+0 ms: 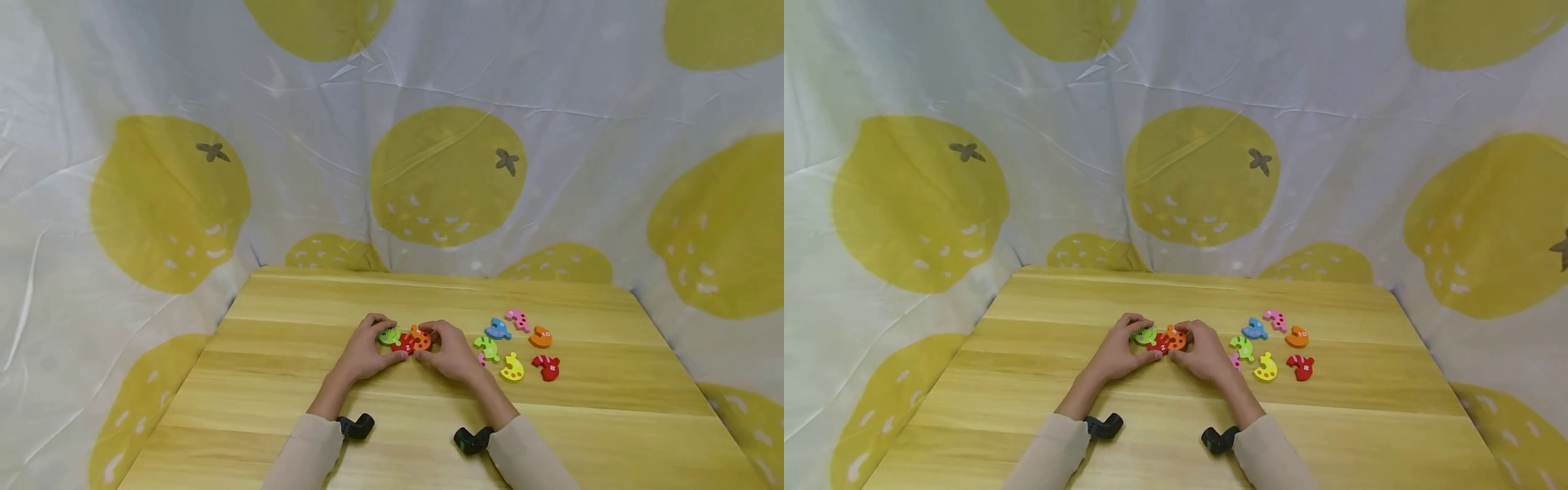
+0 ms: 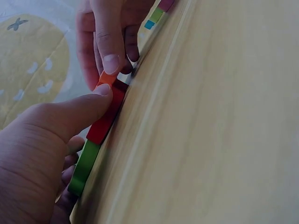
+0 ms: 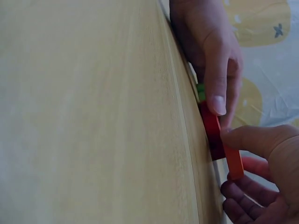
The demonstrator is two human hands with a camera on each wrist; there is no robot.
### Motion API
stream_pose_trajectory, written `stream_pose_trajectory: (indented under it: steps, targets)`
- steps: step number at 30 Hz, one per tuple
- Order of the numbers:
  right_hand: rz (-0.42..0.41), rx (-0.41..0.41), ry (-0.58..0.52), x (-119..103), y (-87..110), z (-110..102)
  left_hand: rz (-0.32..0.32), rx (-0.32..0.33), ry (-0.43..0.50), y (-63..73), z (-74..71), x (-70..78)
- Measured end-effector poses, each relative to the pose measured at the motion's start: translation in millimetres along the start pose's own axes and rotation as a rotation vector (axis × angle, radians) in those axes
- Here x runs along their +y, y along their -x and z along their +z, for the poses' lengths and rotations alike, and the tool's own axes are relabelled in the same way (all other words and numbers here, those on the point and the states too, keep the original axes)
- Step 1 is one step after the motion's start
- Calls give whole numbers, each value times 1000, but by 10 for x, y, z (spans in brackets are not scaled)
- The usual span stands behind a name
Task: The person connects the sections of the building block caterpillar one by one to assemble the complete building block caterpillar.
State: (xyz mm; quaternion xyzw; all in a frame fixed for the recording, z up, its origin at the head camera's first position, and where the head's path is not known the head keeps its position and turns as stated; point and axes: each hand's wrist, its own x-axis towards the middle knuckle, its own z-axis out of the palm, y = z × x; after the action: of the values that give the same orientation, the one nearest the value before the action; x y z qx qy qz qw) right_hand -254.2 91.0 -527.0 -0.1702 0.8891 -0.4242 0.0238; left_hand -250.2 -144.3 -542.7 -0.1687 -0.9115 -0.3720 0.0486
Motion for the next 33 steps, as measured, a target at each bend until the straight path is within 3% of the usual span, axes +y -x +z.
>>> stream_pose_trajectory:
  steps: [7, 14, 23, 33]
  targets:
    - [-44, 15, 39, 6, 9, -15, 10, 21, 20, -24, -1, 19]
    - [-19, -2, 103, -9, 7, -9, -13, 20, 4, -23, 37, 11]
    - [-25, -5, 95, -2, 39, 13, -76, 60, -6, -8, 62, 31]
    - [-20, 10, 22, 33, 130, -138, -76, 48, -28, -14, 55, 11]
